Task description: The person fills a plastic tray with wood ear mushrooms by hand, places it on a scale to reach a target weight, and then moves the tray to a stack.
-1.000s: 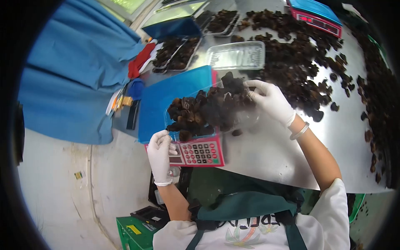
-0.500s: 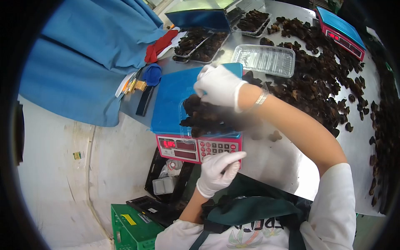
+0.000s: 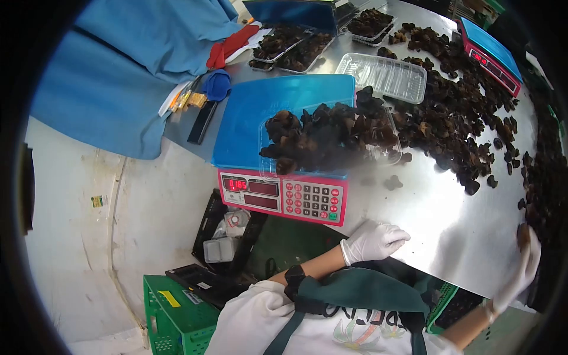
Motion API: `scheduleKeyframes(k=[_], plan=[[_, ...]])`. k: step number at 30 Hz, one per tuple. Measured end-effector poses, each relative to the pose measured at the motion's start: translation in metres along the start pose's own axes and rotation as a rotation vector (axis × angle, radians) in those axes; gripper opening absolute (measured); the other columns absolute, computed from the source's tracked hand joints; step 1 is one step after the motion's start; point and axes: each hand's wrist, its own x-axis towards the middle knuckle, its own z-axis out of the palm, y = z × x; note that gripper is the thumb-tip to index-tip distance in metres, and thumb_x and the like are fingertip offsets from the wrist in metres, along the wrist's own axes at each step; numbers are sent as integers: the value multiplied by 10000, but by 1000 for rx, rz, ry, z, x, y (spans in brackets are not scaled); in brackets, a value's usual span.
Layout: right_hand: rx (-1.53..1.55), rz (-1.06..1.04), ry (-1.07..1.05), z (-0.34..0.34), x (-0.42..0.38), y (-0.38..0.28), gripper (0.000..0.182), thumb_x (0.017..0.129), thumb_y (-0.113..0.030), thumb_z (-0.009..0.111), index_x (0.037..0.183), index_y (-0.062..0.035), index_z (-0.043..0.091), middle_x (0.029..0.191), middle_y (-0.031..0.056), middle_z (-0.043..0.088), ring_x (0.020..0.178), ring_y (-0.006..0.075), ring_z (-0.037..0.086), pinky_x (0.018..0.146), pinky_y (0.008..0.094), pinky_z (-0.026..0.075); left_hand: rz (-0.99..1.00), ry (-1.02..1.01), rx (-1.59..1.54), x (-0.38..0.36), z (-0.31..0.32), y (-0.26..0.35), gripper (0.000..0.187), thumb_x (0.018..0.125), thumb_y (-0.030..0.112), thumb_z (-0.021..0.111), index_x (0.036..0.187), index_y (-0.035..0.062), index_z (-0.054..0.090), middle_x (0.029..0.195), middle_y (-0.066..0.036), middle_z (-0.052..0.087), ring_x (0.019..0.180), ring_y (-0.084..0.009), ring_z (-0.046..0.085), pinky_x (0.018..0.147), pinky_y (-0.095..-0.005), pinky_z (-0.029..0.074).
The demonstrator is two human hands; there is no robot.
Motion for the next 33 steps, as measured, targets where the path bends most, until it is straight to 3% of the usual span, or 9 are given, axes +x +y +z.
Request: scheduleKeyframes(k=[4, 6, 9, 16, 19, 24, 28, 30, 33], plan=[[-242, 247, 185, -212, -66, 137, 380, 999, -210, 444, 1244, 58, 555, 1270, 131, 568, 1161, 217, 531, 1054, 326, 363, -8, 53, 67, 1, 2, 3, 90, 840, 177, 626, 853, 95, 664, 778, -78, 670, 693, -261, 650, 629, -364, 519], [-637, 610, 389, -276, -103, 179, 408, 990, -243, 467, 1270, 43, 543, 1293, 130, 560, 1175, 219, 524, 1049, 323, 370, -15, 33, 94, 1, 1, 6, 89, 835, 176, 630, 857, 97, 664, 791, -75, 670, 700, -260, 651, 631, -362, 520], [-759, 430, 466, -285, -116, 216, 428, 975, -265, 497, 1280, 33, 536, 1307, 123, 555, 1182, 213, 520, 1048, 320, 374, 3, -5, 128, 2, 3, 3, 106, 839, 181, 628, 880, 91, 664, 821, -85, 676, 721, -260, 655, 642, -362, 526], [-87, 33, -236, 57, 7, 18, 301, 905, -7, 515, 1196, 42, 575, 1155, 89, 626, 1064, 161, 570, 949, 293, 429, 26, 47, 117, 4, 3, 7, 119, 839, 168, 635, 919, 84, 659, 827, -103, 676, 701, -268, 658, 608, -361, 530], [60, -380, -676, 164, 31, -60, 442, 810, -5, 616, 1249, -34, 570, 1282, 113, 566, 1153, 225, 554, 952, 318, 445, 45, 82, 112, 4, 4, 5, 99, 839, 159, 634, 906, 87, 651, 788, -93, 663, 669, -269, 649, 577, -359, 521], [-53, -822, -718, 304, 74, -85, 309, 773, -153, 697, 1064, -57, 658, 1135, 129, 596, 1080, 300, 514, 939, 381, 433, 68, 117, 136, 4, 1, 7, 75, 829, 148, 639, 873, 88, 633, 721, -81, 631, 636, -261, 635, 543, -363, 503], [371, -444, -931, 327, 112, -84, 169, 811, -120, 702, 931, -30, 626, 972, 45, 661, 941, 155, 604, 873, 296, 469, 30, 77, 147, 2, 2, 2, 78, 812, 130, 644, 870, 79, 640, 748, -86, 647, 662, -253, 642, 589, -352, 517], [467, -221, -765, 339, 135, -67, 149, 799, -109, 686, 897, -3, 649, 859, 50, 672, 796, 122, 632, 753, 278, 503, 13, 67, 134, 2, 3, 3, 78, 806, 126, 645, 865, 75, 643, 758, -87, 652, 669, -252, 643, 609, -349, 521], [-10, -410, -655, 350, 169, -9, 241, 823, -201, 650, 967, -9, 663, 917, 160, 690, 816, 250, 671, 799, 334, 511, 21, 60, 119, 2, 1, 4, 79, 805, 125, 646, 864, 73, 643, 761, -88, 651, 668, -253, 642, 605, -351, 518]])
